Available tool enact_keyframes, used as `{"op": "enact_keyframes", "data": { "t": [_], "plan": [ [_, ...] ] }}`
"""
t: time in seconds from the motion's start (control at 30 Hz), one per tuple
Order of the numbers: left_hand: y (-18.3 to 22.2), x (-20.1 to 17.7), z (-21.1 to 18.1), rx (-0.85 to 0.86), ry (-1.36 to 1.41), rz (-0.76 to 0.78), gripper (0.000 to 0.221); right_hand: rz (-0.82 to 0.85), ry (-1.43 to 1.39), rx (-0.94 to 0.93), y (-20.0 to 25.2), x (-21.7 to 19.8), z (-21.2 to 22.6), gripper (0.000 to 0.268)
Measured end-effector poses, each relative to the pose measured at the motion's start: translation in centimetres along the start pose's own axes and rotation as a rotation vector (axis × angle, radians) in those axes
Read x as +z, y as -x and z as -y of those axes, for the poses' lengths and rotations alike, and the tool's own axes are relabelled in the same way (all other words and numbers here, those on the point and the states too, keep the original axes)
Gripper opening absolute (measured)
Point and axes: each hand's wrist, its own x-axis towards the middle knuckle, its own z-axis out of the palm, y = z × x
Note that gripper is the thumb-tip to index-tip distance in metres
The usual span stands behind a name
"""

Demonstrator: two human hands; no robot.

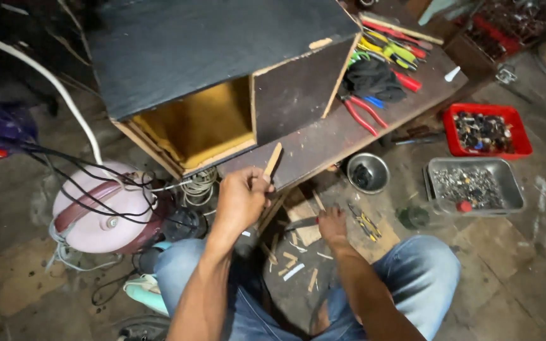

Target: Cutting and shaving small wooden strips with a knife to fit them into a wooden box

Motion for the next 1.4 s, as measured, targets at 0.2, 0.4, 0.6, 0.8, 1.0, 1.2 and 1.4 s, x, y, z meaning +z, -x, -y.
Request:
{"op": "enact_keyframes", "data": {
  "t": [0.2, 0.4, 0.6, 0.8, 1.0, 1.2, 1.4],
  "plan": [
    [0.3, -0.6, -0.8, -0.057, -0.19, -0.067, 0.017, 0.098, -0.059, -0.089, -1.2, 0.7, -0.9, 0.029],
    [3.1, -0.3, 0.2, -0.096, -0.081, -0.211, 0.015, 0.347, -0.336, 0.057, 6.6, -11.8, 0.9, 0.025],
    [4.8, 1.1, 2.4, -0.036, -0.053, -0.371, 0.014, -0.726, 0.199, -0.549, 17.9, -10.8, -4.7, 0.015],
    [5.0, 3.2, 3.7, -0.022, 0.03, -0.539, 0.023, -0.156, -0.893, 0.13, 26.1, -29.9, 0.4, 0.053],
    [5.2, 3.6, 3.5, -0.015, 0.193, -0.528, 0.021, -0.562, -0.606, -0.341, 22.0, -30.2, 2.7, 0.041],
    [4.7, 4.0, 4.1, -0.125, 0.367, -0.561, 0.007, -0.761, -0.427, -0.347, 20.5, -30.6, 2.8, 0.022],
    [4.4, 3.5, 4.2, -0.13, 0.438, -0.538, 0.007, -0.818, -0.417, -0.402, 18.2, -30.3, 3.7, 0.021]
  ]
}}
